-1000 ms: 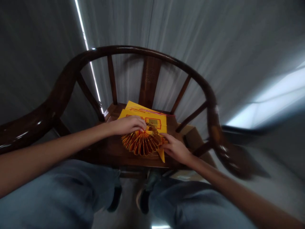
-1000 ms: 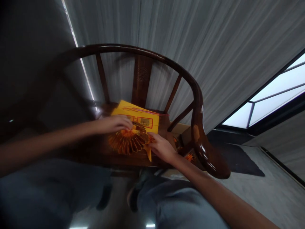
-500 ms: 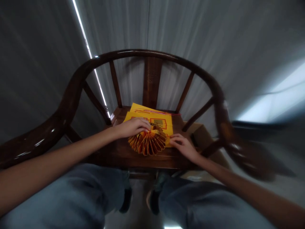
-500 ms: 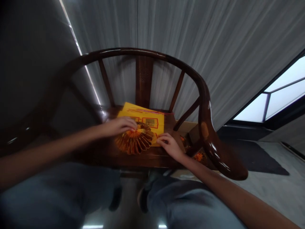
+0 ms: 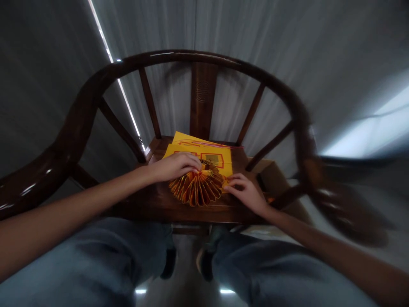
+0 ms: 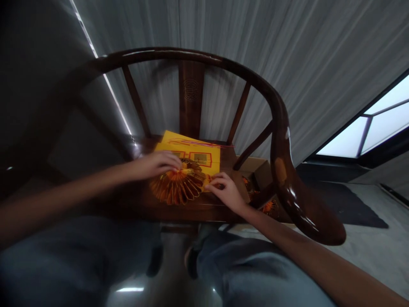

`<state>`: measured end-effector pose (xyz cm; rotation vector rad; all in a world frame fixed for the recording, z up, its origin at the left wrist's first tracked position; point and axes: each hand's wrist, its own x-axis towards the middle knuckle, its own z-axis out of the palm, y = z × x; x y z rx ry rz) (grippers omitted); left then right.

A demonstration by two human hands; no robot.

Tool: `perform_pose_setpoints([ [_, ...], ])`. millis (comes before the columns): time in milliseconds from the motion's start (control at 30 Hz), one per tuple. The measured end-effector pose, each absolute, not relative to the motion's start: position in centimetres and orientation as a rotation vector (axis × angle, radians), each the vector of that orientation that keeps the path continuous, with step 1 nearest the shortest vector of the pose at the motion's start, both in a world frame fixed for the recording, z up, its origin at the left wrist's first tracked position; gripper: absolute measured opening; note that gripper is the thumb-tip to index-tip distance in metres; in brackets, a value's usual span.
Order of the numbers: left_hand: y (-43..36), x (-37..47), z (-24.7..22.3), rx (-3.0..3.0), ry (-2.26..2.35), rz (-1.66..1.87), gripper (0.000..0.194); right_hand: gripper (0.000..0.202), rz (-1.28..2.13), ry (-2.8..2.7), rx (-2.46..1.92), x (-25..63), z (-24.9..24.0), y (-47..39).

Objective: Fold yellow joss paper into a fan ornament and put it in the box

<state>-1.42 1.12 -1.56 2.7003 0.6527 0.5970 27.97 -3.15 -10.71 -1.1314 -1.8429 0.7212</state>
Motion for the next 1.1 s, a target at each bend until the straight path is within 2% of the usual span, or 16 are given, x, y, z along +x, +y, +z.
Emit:
perform_pose_setpoints([
  [233, 1.0, -1.4, -1.4, 2.683, 0.666, 0.593, 0.018, 0.03, 0.662, -1.893, -1.107, 27.5, -10.0, -3.3],
  [400, 0.9, -1.2, -1.3, 2.674, 0.657, 0.616, 0.019, 0.022, 0.556, -2.008, -1.036, 27.1, -8.8, -3.7],
  [600, 0.9, -1.3, -1.3, 2.678, 0.622, 0.618, 0.019, 0.022, 0.241, -2.376, -0.919, 27.3, -6.6, -3.9],
  [800, 1.1, -1.5, -1.3, 2.672, 0.612, 0.611, 0.021, 0.036, -0.087, -2.702, -0.749, 26.7, -5.3, -5.0],
  [967, 1.4, -1.7, -1.5, 2.683, 0.568, 0.609, 0.021, 0.036, -0.051, -2.756, -0.638, 26.1, -5.2, -6.0],
  [1100, 1.2, -1.7, -1.4, 2.698, 0.602, 0.631, 0.021, 0.03, -0.029, -2.785, -0.721, 25.3, -5.2, -6.7],
])
